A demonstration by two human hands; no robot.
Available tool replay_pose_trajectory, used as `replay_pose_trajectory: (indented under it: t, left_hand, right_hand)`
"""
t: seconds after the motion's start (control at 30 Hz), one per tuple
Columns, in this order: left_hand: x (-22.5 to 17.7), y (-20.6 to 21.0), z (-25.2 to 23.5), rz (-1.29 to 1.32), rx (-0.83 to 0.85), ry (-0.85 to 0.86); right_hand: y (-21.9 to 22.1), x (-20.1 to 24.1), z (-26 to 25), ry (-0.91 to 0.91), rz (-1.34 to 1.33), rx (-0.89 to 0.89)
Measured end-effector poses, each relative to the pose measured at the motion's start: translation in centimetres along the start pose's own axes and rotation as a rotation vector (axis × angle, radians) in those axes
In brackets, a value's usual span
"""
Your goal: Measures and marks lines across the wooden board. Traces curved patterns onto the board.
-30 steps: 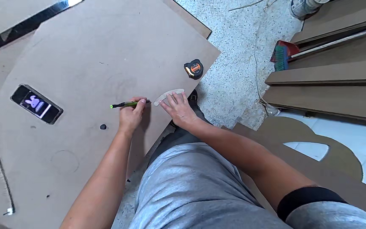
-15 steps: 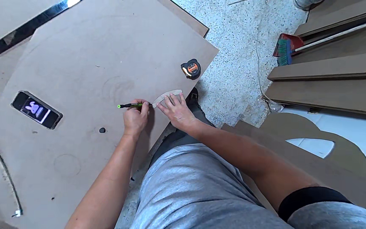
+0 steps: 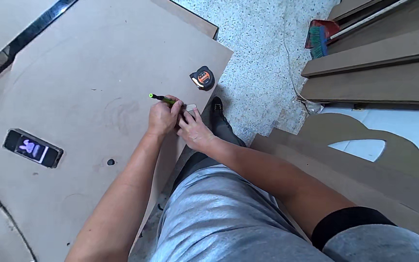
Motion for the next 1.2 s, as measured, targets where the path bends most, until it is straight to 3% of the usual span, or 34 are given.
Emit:
replay_pose_trajectory:
  t: [0.43,0.97,1.2]
  left_hand:
    - [-2.9,1.6,-1.8,-0.123,0.173,0.134]
    - [-2.9,2.1,-1.5,-0.046,0.172,0.139]
    - [-2.5,2.3,-0.6,-0.004,0.058,0.103]
  right_hand:
    - [-0.2,0.1,0.0,0.001,0.02,0.022]
    - [-0.3,0.1,0.1,0.018,0.049,-0.006]
    - [-0.2,0.2,0.2,0.017,0.086,0.03]
Point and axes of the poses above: each hand's wrist, its own z-axis away from the middle knuckle, its own y-axis out of the palm, x = y × z, the point moved 7 cm from there along -z, towards the middle knuckle, and after that the axes turned 4 degrees about z, right-handed, at the moved point
